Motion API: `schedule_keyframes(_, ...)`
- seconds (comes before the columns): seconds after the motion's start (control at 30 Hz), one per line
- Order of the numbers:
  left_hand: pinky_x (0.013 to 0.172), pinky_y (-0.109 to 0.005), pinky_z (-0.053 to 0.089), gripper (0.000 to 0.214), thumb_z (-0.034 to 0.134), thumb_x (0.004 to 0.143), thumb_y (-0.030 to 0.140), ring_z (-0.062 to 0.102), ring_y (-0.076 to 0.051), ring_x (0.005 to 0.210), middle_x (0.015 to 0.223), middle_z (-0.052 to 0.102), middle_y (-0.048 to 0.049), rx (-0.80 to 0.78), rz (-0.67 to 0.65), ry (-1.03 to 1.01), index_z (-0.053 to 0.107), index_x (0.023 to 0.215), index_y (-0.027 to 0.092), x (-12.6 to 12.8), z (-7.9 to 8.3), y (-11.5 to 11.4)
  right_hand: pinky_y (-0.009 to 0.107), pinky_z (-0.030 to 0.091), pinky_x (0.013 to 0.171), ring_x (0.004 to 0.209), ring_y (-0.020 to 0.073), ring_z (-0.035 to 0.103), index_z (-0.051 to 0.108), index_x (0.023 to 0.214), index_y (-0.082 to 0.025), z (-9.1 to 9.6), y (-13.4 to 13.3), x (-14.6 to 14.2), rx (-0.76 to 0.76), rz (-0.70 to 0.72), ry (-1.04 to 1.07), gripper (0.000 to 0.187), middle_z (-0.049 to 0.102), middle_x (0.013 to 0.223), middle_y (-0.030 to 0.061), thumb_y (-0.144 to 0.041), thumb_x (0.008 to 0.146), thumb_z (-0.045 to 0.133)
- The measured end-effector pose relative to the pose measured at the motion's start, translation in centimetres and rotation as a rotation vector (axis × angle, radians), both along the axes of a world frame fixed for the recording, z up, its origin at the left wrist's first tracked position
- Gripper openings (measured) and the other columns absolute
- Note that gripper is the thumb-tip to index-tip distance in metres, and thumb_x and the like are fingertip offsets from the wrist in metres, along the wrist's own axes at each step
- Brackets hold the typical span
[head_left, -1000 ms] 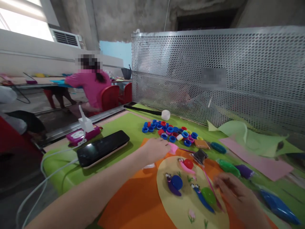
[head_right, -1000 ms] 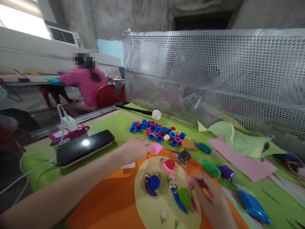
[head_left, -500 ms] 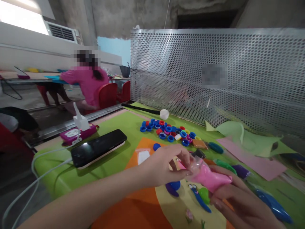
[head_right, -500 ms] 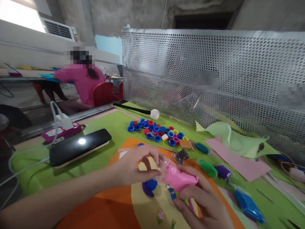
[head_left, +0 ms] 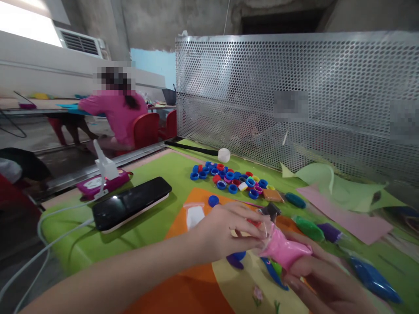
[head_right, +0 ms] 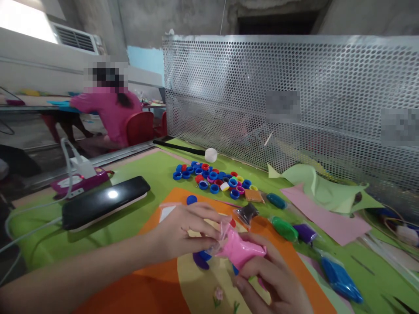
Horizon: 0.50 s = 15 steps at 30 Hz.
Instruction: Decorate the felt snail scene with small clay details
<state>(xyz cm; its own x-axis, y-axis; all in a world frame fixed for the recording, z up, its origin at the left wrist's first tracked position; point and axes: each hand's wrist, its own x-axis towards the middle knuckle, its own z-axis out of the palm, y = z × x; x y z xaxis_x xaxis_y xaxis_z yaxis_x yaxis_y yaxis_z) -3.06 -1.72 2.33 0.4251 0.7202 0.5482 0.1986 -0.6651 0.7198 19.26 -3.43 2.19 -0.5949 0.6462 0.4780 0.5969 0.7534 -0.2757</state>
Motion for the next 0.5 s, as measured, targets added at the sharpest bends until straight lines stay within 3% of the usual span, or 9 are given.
schedule_keyframes(0.13,0.088,-0.025,0.044,0.008,0.062,0.076,0.016,0.057,-0.018,0.105,0.110,0.064,-0.0102,-0.020,-0.026,0.101,0.070,0.080,0.014,-0.2,0.5,0.0,0.017,0.053,0.058,0.093,0.0191,0.060,0.060,0.061,-0.024,-0.3,0.1,0.0,0.048,0.020,-0.009,0.024,0.063,0.085,0.0051,-0.031,0.083,0.052)
schedule_keyframes(0.33,0.094,-0.025,0.040,0.013,0.061,0.078,0.019,0.053,-0.017,0.111,0.124,0.055,-0.0061,-0.055,-0.023,0.243,0.070,0.087,0.017,-0.3,0.9,-0.2,0.021,0.053,0.064,0.093,0.0202,0.061,0.061,0.060,-0.024,-1.1,0.3,0.0,0.062,0.019,-0.053,0.023,0.064,0.088,0.0055,-0.032,0.081,0.055)
schedule_keyframes(0.5,0.095,-0.027,0.039,0.011,0.060,0.078,0.017,0.052,-0.019,0.112,0.128,0.051,-0.0082,0.028,-0.042,0.321,0.070,0.081,0.016,-0.3,0.6,-0.4,0.022,0.054,0.066,0.092,0.0204,0.062,0.062,0.060,-0.023,-1.3,0.1,-0.1,0.019,0.018,-0.102,0.025,0.063,0.098,0.0062,-0.030,0.082,0.053)
